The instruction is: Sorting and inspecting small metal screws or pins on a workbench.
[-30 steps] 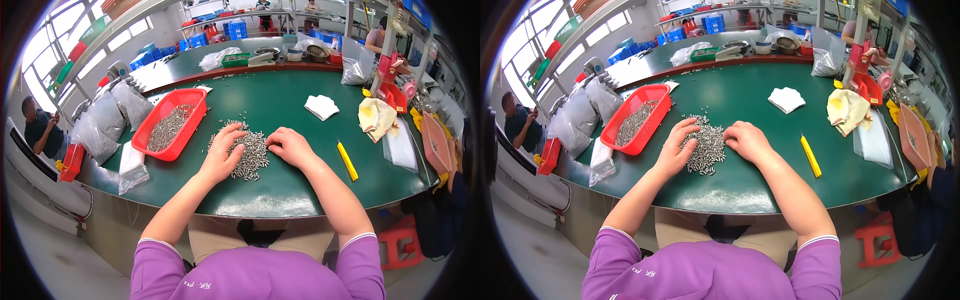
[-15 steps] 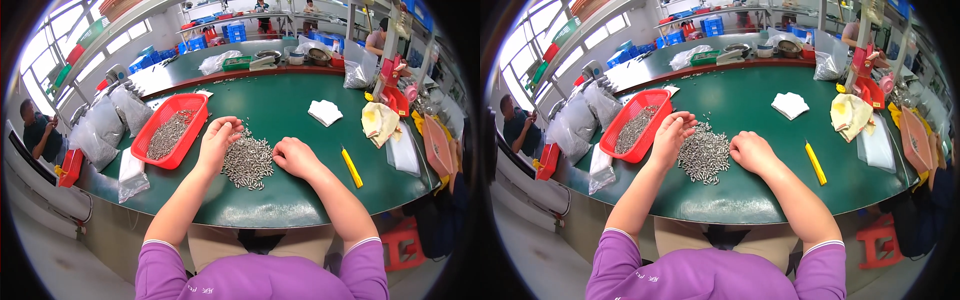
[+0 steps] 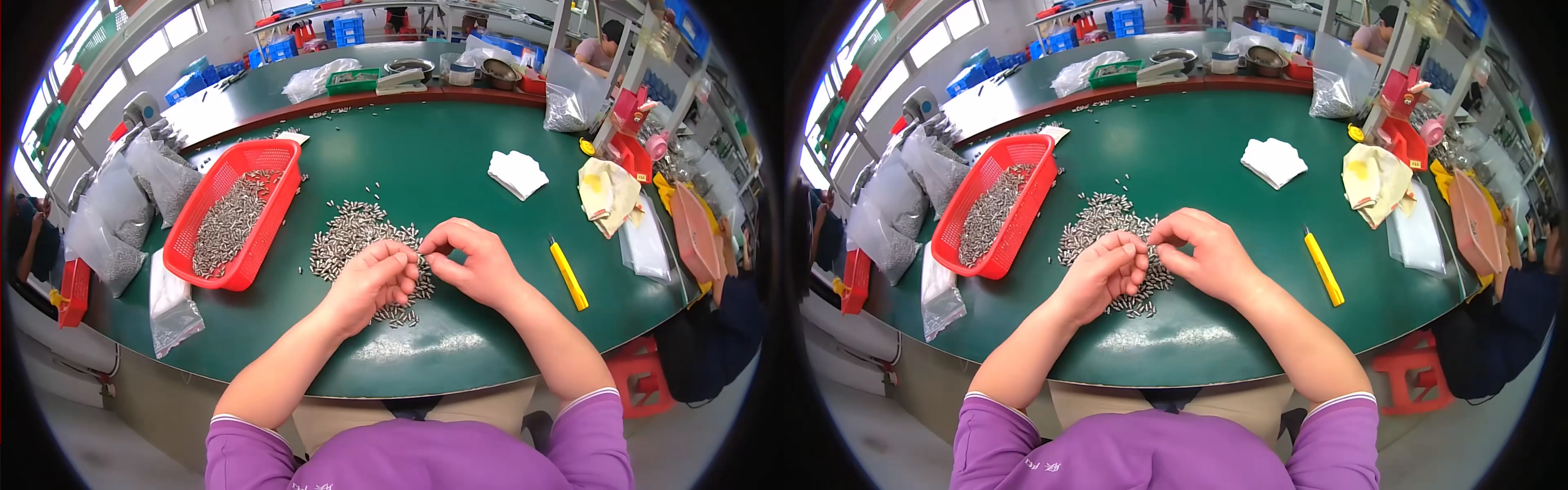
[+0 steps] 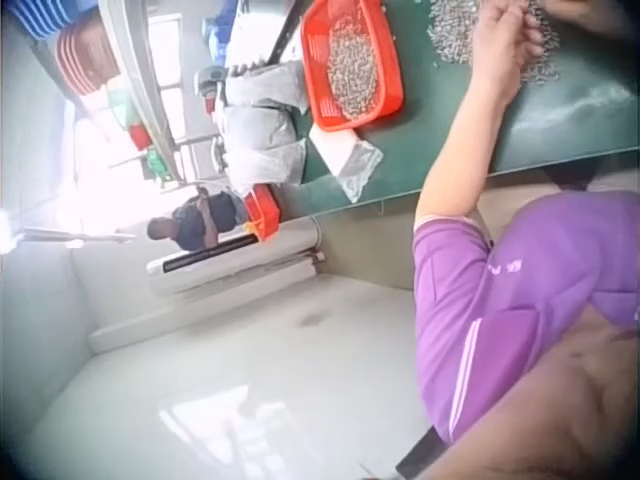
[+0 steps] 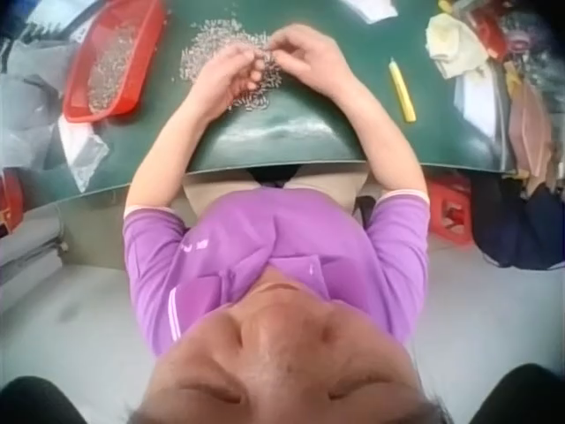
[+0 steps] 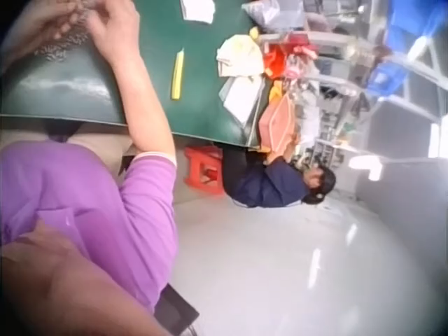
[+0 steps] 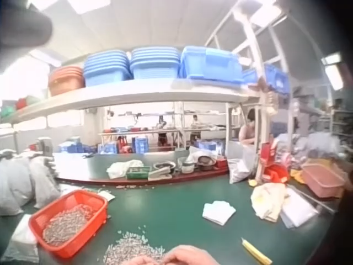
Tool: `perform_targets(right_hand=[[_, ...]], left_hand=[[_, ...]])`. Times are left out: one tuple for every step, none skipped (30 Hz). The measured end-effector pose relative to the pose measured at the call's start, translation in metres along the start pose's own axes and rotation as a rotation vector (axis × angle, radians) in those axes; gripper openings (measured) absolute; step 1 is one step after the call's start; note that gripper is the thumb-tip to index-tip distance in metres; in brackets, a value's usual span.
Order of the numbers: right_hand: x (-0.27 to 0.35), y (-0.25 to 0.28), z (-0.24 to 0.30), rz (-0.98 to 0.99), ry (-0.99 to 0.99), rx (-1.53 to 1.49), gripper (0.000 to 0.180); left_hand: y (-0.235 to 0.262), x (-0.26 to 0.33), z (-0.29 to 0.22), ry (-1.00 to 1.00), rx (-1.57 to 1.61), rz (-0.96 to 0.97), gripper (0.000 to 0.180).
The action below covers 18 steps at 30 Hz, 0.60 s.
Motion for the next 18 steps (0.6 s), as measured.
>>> perform_targets(right_hand=[[-0.001, -0.001, 0.004, 0.009, 0.021, -0.010, 0.011], [-0.001, -0.002, 0.005, 0.017, 0.044, -0.021, 0.011], [0.000, -0.002, 0.005, 0.010, 0.076, -0.017, 0.011], [-0.001, -0.003, 0.003, 0.017, 0.071, -0.012, 0.011], [-0.002, -0.004, 0.004, 0.022, 0.142, 0.007, 0.013], [-0.001, -0.004, 0.006, 0.027, 0.213, 0.024, 0.015], [-0.001, -0.005, 0.007, 0.034, 0.210, 0.026, 0.015], [0.000, -0.005, 0.008, 0.026, 0.156, -0.001, 0.017], [0.000, -0.004, 0.007, 0.015, 0.102, -0.029, 0.020], [0.000, -0.004, 0.008, 0.018, 0.100, -0.028, 0.020], [0.000, -0.004, 0.009, 0.013, 0.115, -0.015, 0.021], [0.000, -0.003, 0.010, 0.006, 0.131, -0.001, 0.023], [0.000, -0.003, 0.010, 0.005, 0.130, -0.002, 0.023], [0.000, -0.002, 0.011, 0.014, 0.153, 0.014, 0.024], [-0.001, -0.002, 0.012, 0.022, 0.177, 0.031, 0.025], [-0.001, -0.002, 0.012, 0.020, 0.177, 0.029, 0.025], [-0.001, -0.002, 0.013, 0.019, 0.220, 0.064, 0.026], [0.000, -0.001, 0.014, 0.017, 0.262, 0.101, 0.027]], left_hand=[[-0.002, 0.001, 0.003, 0.017, -0.006, 0.015, 0.015], [-0.003, 0.002, 0.006, 0.050, -0.016, 0.007, 0.015], [-0.005, 0.003, 0.008, 0.082, -0.027, 0.003, 0.015], [-0.007, 0.004, 0.009, 0.084, -0.031, 0.010, 0.014], [-0.006, 0.003, 0.010, 0.083, -0.022, 0.009, 0.014], [-0.006, 0.004, 0.010, 0.073, -0.034, 0.011, 0.014], [-0.006, 0.004, 0.011, 0.064, -0.047, 0.012, 0.013], [-0.007, 0.005, 0.011, 0.063, -0.041, 0.010, 0.013], [-0.007, 0.005, 0.010, 0.054, -0.038, 0.006, 0.014], [-0.007, 0.005, 0.010, 0.045, -0.037, 0.002, 0.014], [-0.008, 0.005, 0.010, 0.046, -0.035, 0.001, 0.014], [-0.007, 0.005, 0.010, 0.051, 0.002, -0.010, 0.014], [-0.007, 0.005, 0.011, 0.057, 0.039, -0.021, 0.014], [-0.007, 0.005, 0.012, 0.058, 0.038, -0.021, 0.014], [-0.007, 0.005, 0.013, 0.056, 0.048, -0.013, 0.014], [-0.006, 0.005, 0.014, 0.054, 0.058, -0.006, 0.015], [-0.006, 0.005, 0.015, 0.055, 0.056, -0.006, 0.015], [-0.005, 0.003, 0.015, 0.061, 0.007, -0.002, 0.014]])
Point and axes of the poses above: each hand's wrist, its own x-axis away from the middle knuckle, its own y-axis out of the back of the hand, z = x × y, the point moved 4 cm from there along -x, towards the middle knuckle, and after that the axes turned 6 degrees about -y, right-handed, at the moved point
